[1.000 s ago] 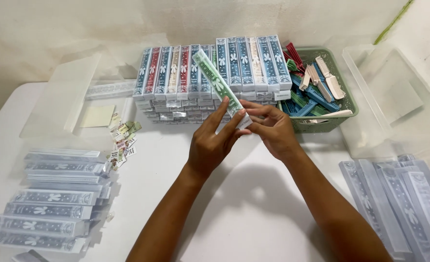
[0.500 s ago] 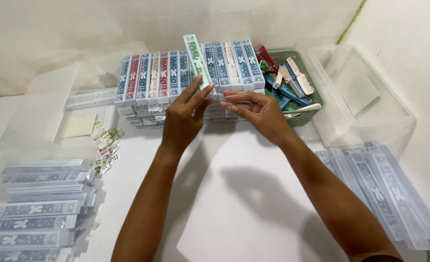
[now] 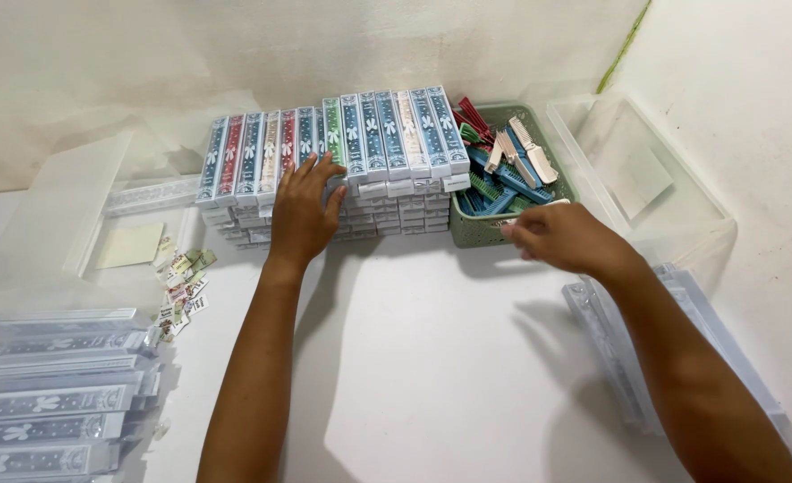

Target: The person places combs into individual plastic sleeves and stacks the packaged combs on a table.

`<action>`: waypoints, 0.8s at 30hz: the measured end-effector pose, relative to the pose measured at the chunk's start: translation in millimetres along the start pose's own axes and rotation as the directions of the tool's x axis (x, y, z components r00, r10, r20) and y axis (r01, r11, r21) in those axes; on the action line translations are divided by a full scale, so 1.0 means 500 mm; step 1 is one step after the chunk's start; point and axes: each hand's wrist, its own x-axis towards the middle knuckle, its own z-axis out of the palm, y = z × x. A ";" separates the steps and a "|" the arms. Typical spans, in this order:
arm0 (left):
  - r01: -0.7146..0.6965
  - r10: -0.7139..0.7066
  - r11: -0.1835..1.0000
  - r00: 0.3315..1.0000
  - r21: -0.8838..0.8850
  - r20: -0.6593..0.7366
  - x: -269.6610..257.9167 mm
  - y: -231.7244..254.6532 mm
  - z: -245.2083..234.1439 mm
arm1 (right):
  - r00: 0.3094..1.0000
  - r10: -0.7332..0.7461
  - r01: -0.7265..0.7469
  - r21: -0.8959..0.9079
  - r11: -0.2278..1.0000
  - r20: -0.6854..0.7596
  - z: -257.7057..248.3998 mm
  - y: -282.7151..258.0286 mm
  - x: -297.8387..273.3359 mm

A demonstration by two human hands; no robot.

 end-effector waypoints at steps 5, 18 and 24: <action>-0.006 0.006 1.000 1.000 0.024 0.013 -0.005 -0.005 0.012 | 0.960 0.279 -0.224 -0.531 0.817 0.025 0.017 0.066 -0.056; 0.030 -0.030 0.999 1.000 -0.041 0.007 -0.016 0.007 0.014 | 0.750 0.646 -0.638 -0.411 0.651 -0.141 0.087 0.228 -0.063; 0.019 -0.019 0.998 1.000 -0.052 -0.008 -0.013 0.006 0.019 | 0.754 0.653 -0.620 -0.414 0.667 -0.076 0.074 0.206 -0.044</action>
